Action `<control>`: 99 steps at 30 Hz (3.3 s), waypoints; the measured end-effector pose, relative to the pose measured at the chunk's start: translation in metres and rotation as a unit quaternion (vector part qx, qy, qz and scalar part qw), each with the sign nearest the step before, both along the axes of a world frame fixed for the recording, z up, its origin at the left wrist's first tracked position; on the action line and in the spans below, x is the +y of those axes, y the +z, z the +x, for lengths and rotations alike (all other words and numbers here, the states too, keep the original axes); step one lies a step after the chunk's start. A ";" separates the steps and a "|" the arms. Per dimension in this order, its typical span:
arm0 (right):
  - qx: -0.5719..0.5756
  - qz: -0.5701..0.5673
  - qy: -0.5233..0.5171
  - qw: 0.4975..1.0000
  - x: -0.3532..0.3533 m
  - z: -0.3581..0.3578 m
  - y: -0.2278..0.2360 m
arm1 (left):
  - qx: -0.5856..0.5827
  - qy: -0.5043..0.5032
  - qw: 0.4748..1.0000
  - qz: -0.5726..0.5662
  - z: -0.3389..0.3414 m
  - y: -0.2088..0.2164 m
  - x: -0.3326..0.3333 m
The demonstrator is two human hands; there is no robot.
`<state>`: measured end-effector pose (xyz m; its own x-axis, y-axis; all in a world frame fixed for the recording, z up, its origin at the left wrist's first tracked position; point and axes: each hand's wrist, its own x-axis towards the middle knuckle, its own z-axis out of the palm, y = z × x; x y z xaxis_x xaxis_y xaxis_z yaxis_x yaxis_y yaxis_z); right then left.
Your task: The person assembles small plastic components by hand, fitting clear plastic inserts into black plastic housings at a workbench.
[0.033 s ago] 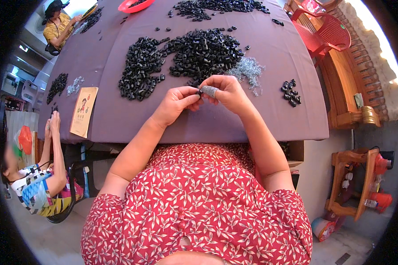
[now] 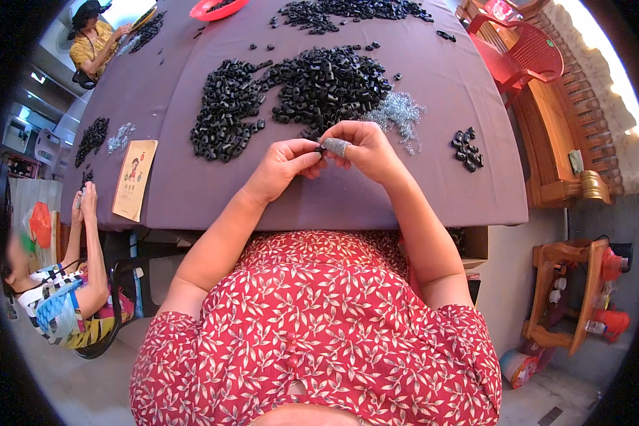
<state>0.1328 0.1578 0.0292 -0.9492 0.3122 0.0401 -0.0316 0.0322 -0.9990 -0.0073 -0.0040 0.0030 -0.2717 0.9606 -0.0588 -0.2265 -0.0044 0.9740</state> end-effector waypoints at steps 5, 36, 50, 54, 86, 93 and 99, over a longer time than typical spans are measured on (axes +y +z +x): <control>-0.006 -0.008 0.005 1.000 0.000 0.000 -0.001 | 0.042 -0.001 0.999 -0.001 0.001 -0.002 0.000; 0.061 0.203 -0.069 0.975 -0.004 0.003 0.006 | -0.033 0.143 0.989 0.000 0.024 -0.004 0.030; 0.074 0.421 -0.141 0.893 -0.031 -0.008 -0.007 | -0.138 0.157 0.975 0.071 0.027 -0.007 0.027; 0.088 0.469 -0.144 0.867 -0.026 -0.008 -0.010 | -0.131 0.147 0.978 0.064 0.027 -0.004 0.027; 0.105 0.477 -0.163 0.857 -0.020 -0.010 -0.018 | -0.068 0.084 0.993 0.047 0.021 -0.011 0.031; 0.103 0.485 -0.170 0.851 -0.019 -0.011 -0.021 | -0.059 0.087 0.993 0.050 0.019 -0.013 0.033; 0.118 0.482 -0.184 0.849 -0.023 -0.012 -0.021 | -0.054 0.099 0.990 0.079 0.019 -0.022 0.036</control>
<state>0.1211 0.1349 0.0082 -0.7248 0.3001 0.6202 -0.0382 0.8813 -0.4710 0.0112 0.0324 -0.0193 -0.4563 0.8885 0.0489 -0.3085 -0.2095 0.9279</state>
